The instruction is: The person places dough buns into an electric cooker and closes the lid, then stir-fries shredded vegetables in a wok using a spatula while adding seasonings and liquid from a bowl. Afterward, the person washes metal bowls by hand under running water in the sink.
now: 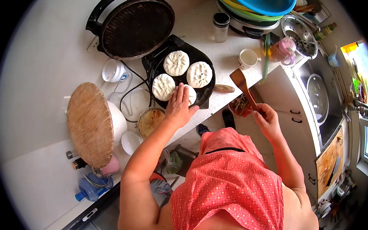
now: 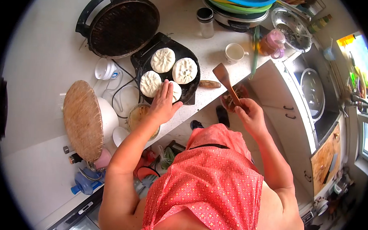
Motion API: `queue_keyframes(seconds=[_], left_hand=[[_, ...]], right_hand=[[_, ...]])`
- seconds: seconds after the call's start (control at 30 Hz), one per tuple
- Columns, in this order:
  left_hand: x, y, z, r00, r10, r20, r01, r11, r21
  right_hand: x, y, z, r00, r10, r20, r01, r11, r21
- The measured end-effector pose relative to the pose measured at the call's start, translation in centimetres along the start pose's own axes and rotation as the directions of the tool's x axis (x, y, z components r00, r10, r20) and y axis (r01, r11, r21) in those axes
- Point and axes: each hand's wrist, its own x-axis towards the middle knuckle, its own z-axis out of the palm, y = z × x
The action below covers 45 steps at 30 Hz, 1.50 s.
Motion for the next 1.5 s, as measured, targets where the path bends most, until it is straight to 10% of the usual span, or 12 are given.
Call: queue_keyframes(seconds=[0.8,1.5], left_hand=[[-0.4,0.9,2.0,0.996,-0.077,0.044,0.072,0.991,0.116],[-3.4,-2.5,1.9,0.855,-0.218,-0.470,0.113,0.964,-0.241]], right_hand=[[1.4,-1.1,3.2,0.966,0.081,0.246,-0.019,0.969,-0.245],[1.6,-1.9,8.2,0.878,0.312,0.364,-0.367,0.926,0.091]])
